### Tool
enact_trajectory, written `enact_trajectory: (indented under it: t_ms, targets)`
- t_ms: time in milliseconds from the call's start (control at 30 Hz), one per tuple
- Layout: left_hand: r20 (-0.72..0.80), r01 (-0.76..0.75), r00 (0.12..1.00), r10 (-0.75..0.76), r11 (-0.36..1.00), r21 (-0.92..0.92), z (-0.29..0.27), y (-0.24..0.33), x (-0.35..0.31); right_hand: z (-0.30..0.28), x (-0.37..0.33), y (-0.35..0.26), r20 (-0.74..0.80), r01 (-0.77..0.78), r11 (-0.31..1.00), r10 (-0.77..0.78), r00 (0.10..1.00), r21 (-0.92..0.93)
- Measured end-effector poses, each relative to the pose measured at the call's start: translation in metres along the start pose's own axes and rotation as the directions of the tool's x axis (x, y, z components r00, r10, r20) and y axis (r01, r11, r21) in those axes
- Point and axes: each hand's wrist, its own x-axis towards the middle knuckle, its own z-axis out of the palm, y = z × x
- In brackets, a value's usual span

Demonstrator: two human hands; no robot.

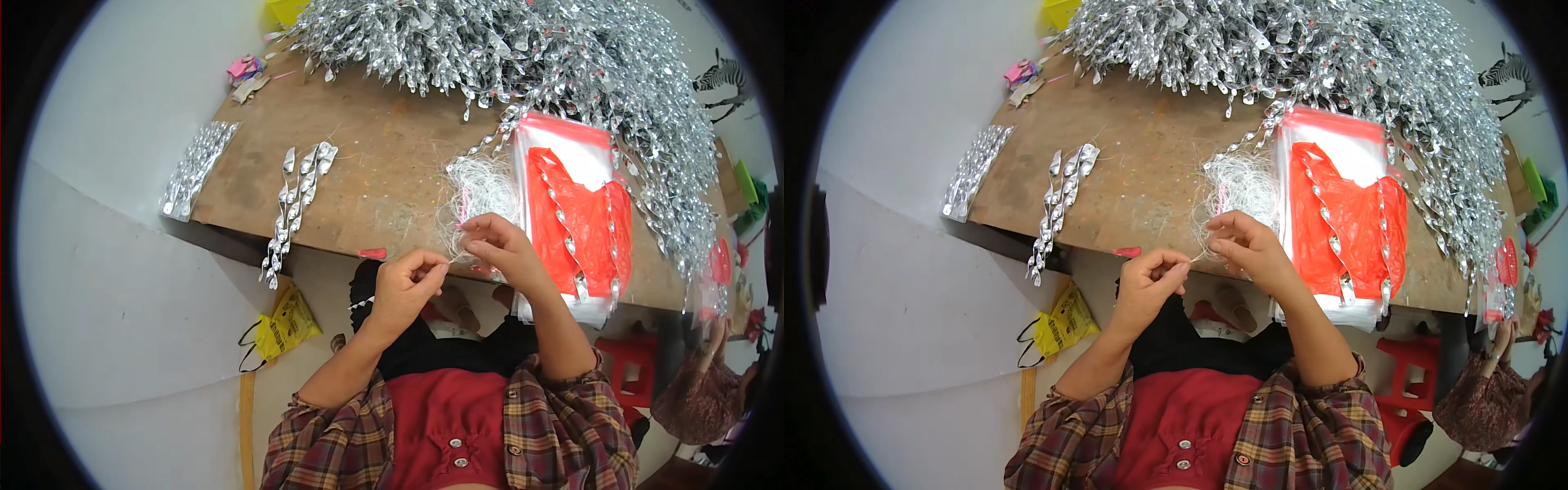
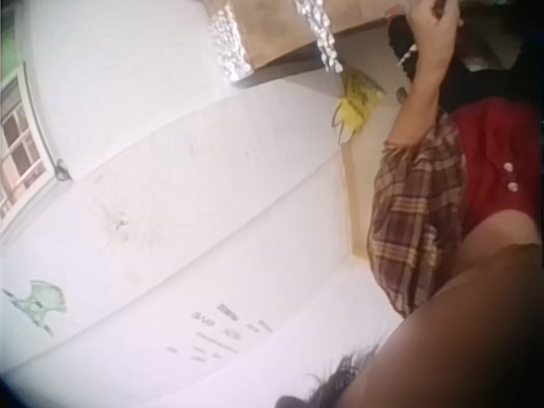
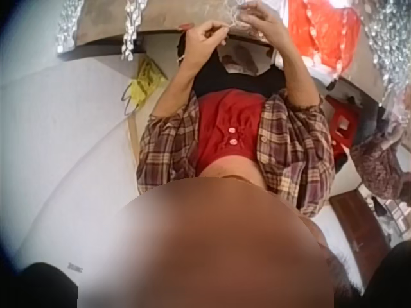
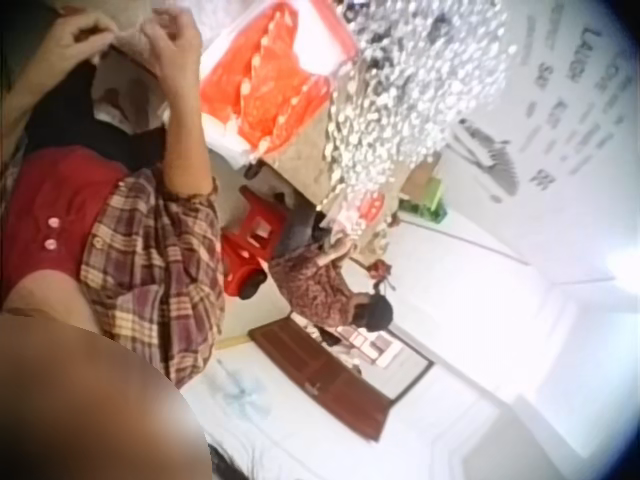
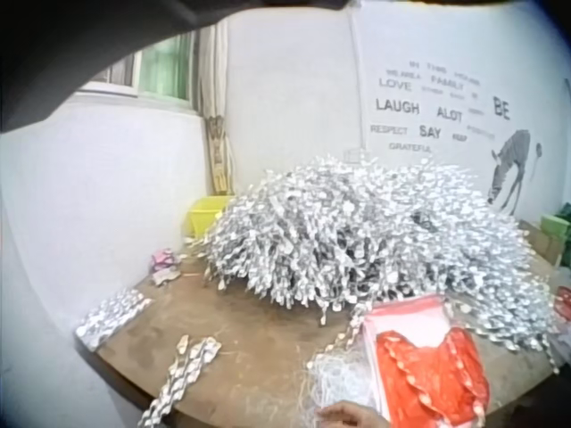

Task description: Packaging silver tinsel decorations into plastic bags and attaching small clips or hooks.

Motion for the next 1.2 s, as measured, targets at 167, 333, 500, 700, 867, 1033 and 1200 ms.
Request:
enact_trajectory:
  t_ms: [167,333,500,700,867,1033,1200]
  targets:
    - [-0.060,-0.042,0.997,0.049,0.993,0.110,-0.001,-0.008,0.005,0.013,-0.008,-0.013,-0.053,0.377,0.626,-0.556,0.829,-0.683]
    - [-0.073,-0.142,0.984,0.160,0.968,0.207,0.003,-0.010,0.006,0.026,-0.005,0.001,0.153,0.458,0.381,-0.612,0.776,-0.803]
    - [-0.040,-0.063,0.997,0.063,0.998,0.017,0.004,-0.009,0.004,0.025,-0.001,0.014,-0.006,0.376,0.714,-0.470,0.883,-0.591]
    - [-0.119,-0.058,0.992,0.038,0.984,-0.170,0.004,-0.016,0.005,0.038,-0.001,0.005,-0.016,0.087,0.935,-0.087,0.996,0.344]
    - [-0.125,-0.026,0.992,-0.017,0.943,-0.332,0.004,-0.014,0.008,0.037,0.002,0.011,0.042,0.042,0.925,-0.062,0.997,0.376]
    - [-0.099,-0.009,0.995,-0.030,0.928,-0.371,0.003,-0.016,0.008,0.035,0.002,0.013,0.043,0.052,0.943,-0.069,0.997,0.328]
    - [-0.114,-0.008,0.993,-0.025,0.962,-0.273,0.004,-0.020,0.009,0.033,-0.001,0.010,0.030,0.105,0.961,-0.117,0.993,0.256]
